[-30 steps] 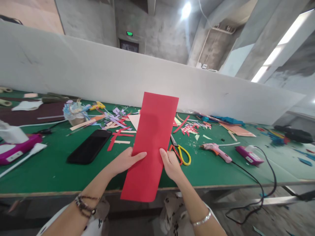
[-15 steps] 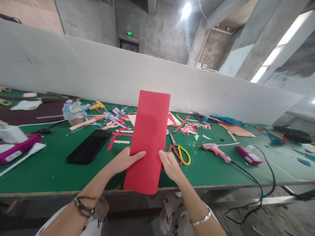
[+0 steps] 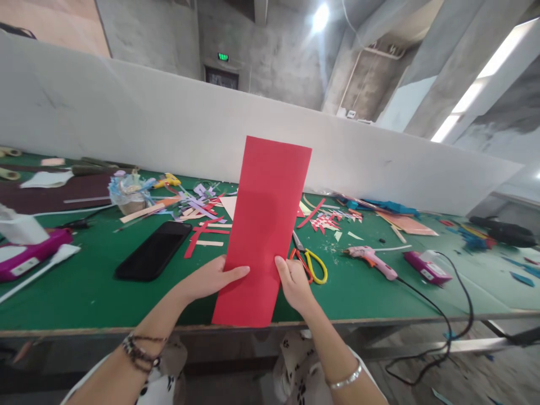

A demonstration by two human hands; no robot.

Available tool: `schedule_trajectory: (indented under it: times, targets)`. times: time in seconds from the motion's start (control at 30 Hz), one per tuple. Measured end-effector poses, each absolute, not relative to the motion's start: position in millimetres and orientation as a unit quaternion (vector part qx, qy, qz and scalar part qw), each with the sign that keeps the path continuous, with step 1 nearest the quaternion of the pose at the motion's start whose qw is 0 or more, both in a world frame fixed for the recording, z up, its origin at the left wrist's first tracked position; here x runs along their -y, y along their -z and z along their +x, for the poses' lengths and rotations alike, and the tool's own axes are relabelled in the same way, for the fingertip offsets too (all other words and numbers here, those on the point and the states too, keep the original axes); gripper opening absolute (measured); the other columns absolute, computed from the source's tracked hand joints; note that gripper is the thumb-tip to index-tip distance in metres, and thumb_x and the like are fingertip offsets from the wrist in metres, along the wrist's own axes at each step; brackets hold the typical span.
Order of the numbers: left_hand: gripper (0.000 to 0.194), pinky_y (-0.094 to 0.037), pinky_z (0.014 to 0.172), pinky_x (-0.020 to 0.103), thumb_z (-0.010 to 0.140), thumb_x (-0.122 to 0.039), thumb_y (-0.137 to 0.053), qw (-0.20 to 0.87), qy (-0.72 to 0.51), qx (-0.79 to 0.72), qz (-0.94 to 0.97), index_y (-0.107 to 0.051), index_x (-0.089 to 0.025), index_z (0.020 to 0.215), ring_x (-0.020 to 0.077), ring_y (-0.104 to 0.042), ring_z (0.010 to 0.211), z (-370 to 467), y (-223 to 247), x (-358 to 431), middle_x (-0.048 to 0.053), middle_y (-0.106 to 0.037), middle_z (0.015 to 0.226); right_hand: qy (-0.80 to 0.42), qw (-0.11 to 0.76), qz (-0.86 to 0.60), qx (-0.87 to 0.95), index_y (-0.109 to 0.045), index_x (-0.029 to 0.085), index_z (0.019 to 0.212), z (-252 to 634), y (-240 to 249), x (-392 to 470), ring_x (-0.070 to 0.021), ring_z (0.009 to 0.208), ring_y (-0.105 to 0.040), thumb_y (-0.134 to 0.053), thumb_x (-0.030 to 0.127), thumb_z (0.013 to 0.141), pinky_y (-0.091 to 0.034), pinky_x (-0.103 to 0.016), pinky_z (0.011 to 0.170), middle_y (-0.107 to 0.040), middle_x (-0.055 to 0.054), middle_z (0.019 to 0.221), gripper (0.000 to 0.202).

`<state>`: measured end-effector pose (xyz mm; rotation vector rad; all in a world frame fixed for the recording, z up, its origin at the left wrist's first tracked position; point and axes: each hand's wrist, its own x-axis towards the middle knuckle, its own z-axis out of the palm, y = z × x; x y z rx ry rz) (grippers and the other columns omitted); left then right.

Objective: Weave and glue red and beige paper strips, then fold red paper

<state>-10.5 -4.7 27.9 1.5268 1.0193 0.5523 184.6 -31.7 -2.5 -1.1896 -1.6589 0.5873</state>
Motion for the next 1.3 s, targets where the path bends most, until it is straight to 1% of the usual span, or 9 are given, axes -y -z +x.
schedule_trajectory:
  times: [0.1,0.23,0.33,0.6,0.8,0.93,1.13,1.2,1.3]
  targets:
    - [0.05,-0.05,0.082,0.033,0.072,-0.052,-0.057,0.552,-0.249,-0.423,0.675,-0.059,-0.023,0.112,0.026,-0.061,0.099,-8.4,-30.0,5.7,0.003,-0.064,0.113,-0.242,0.495,-0.488,0.677,-0.022,0.021,0.051,185.2,3.1,31.6,-0.0064,0.045,-0.024,-0.027,0.052,0.086,-0.019,-0.024,0.046,-0.026,0.005,0.047,0.047]
    - [0.047,-0.05,0.081,0.035,0.073,-0.051,-0.056,0.535,-0.255,-0.421,0.687,-0.062,-0.02,0.107,0.0272,-0.062,0.096,-8.6,-31.8,4.8,0.004,-0.066,0.109,-0.314,0.492,-0.489,0.649,-0.023,0.021,0.051,183.2,4.1,33.4,-0.0069,0.046,-0.023,-0.026,0.058,0.084,-0.019,-0.023,0.044,-0.024,0.005,0.048,0.05]
    - [0.047,-0.05,0.081,0.033,0.074,-0.051,-0.056,0.52,-0.278,-0.418,0.691,-0.061,-0.019,0.107,0.0269,-0.061,0.099,-10.6,-31.8,2.9,0.004,-0.066,0.108,-0.352,0.469,-0.487,0.647,-0.027,0.02,0.052,181.2,5.0,34.4,-0.0073,0.046,-0.027,-0.027,0.057,0.084,-0.022,-0.023,0.045,-0.027,0.005,0.048,0.049]
    - [0.052,-0.05,0.08,0.033,0.072,-0.053,-0.056,0.525,-0.28,-0.428,0.68,-0.058,-0.021,0.113,0.0267,-0.061,0.099,-12.7,-30.2,1.1,0.004,-0.065,0.111,-0.261,0.462,-0.502,0.683,-0.026,0.02,0.052,179.7,4.7,31.8,-0.0068,0.047,-0.025,-0.026,0.05,0.087,-0.02,-0.024,0.047,-0.026,0.006,0.048,0.045]
    - [0.054,-0.049,0.085,0.033,0.071,-0.053,-0.058,0.564,-0.221,-0.419,0.676,-0.055,-0.024,0.116,0.0253,-0.059,0.103,-11.1,-28.8,4.1,0.004,-0.063,0.115,-0.248,0.489,-0.492,0.676,-0.022,0.021,0.052,182.4,1.5,32.0,-0.0064,0.046,-0.022,-0.028,0.05,0.086,-0.018,-0.024,0.046,-0.024,0.006,0.048,0.045]
    - [0.049,-0.052,0.077,0.034,0.072,-0.055,-0.055,0.561,-0.207,-0.438,0.671,-0.06,-0.022,0.107,0.027,-0.063,0.093,-9.6,-29.6,6.3,0.005,-0.07,0.096,-0.288,0.491,-0.499,0.653,-0.02,0.021,0.052,182.7,1.7,32.8,-0.0066,0.047,-0.02,-0.027,0.055,0.085,-0.017,-0.023,0.044,-0.021,0.005,0.049,0.047]
    - [0.045,-0.054,0.061,0.031,0.071,-0.057,-0.054,0.557,-0.218,-0.451,0.663,-0.062,-0.021,0.097,0.0259,-0.067,0.073,-11.3,-32.8,6.2,0.003,-0.071,0.07,-0.351,0.455,-0.507,0.643,-0.027,0.02,0.052,181.6,5.9,32.7,-0.0074,0.047,-0.028,-0.03,0.057,0.083,-0.023,-0.022,0.043,-0.028,0.005,0.048,0.048]
    - [0.044,-0.053,0.063,0.031,0.071,-0.056,-0.055,0.551,-0.221,-0.45,0.666,-0.062,-0.021,0.096,0.0258,-0.067,0.076,-11.4,-33.8,5.8,0.003,-0.072,0.074,-0.336,0.451,-0.505,0.655,-0.027,0.02,0.053,182.0,6.2,31.9,-0.0069,0.047,-0.026,-0.031,0.055,0.084,-0.022,-0.022,0.044,-0.027,0.005,0.049,0.047]
    - [0.045,-0.052,0.071,0.031,0.07,-0.054,-0.057,0.527,-0.251,-0.445,0.679,-0.062,-0.022,0.1,0.0256,-0.065,0.086,-10.9,-33.4,4.8,0.003,-0.071,0.095,-0.322,0.45,-0.501,0.666,-0.025,0.02,0.053,182.5,5.0,31.2,-0.0066,0.047,-0.024,-0.03,0.055,0.084,-0.02,-0.022,0.044,-0.025,0.005,0.049,0.047]
